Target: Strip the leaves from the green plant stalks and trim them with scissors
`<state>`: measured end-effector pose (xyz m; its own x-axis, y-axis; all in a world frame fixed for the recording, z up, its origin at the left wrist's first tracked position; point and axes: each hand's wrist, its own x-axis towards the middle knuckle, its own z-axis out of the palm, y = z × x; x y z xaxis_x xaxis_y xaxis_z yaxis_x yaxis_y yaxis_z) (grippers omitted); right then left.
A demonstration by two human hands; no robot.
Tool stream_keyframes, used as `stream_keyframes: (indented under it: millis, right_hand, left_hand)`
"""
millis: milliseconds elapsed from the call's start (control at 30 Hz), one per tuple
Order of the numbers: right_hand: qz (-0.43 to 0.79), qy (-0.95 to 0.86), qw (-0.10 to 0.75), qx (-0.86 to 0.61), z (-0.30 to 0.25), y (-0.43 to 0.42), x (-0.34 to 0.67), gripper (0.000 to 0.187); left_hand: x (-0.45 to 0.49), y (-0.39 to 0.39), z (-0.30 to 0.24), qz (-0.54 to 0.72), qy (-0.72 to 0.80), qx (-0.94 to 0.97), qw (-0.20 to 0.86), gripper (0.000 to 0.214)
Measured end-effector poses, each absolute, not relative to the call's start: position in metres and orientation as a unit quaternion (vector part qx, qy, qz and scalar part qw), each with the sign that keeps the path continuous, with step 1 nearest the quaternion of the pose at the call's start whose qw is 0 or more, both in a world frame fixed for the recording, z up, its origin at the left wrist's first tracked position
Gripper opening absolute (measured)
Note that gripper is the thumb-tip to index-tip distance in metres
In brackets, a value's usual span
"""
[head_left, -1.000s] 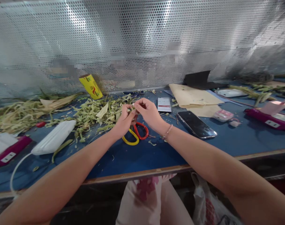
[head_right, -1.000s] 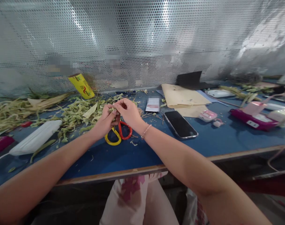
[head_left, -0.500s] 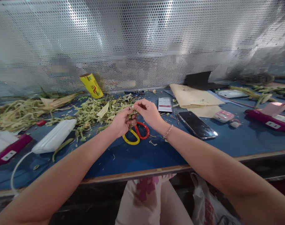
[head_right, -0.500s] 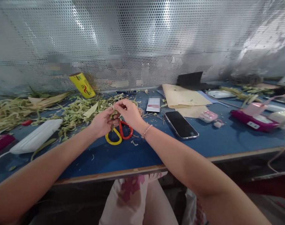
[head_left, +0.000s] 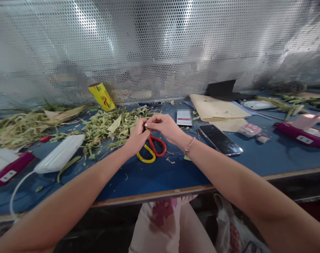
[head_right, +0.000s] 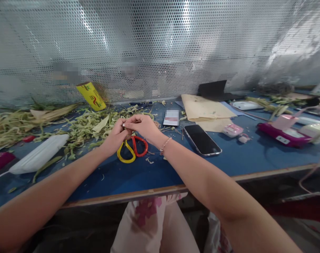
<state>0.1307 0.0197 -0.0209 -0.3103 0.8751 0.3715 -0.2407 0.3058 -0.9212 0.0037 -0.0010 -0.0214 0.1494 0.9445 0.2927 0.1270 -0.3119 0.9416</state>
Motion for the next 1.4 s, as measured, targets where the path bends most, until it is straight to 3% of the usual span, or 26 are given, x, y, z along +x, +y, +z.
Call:
stream_keyframes:
  millis: [533, 867, 1067, 1400]
  right_hand:
    - [0.306, -0.747, 0.486, -0.335, -0.013, 0.021, 0.138, 0.007]
    - [0.363, -0.722, 0.491, -0.326, -0.016, 0.024, 0.138, 0.011]
    - [0.259, -0.757, 0.495, -0.34, -0.016, 0.025, 0.14, 0.009]
    - [0.221, -0.768, 0.487, -0.352, -0.012, 0.023, 0.14, 0.009]
  left_hand:
    - [0.009, -0.001, -0.026, 0.523, 0.33, 0.577, 0.533, 0.017]
    - [0.01, -0.002, -0.025, 0.517, 0.332, 0.58, 0.534, 0.018]
    - [0.013, -0.006, -0.015, 0.539, 0.337, 0.514, 0.576, 0.019]
    - [0.013, -0.006, -0.011, 0.528, 0.327, 0.492, 0.61, 0.02]
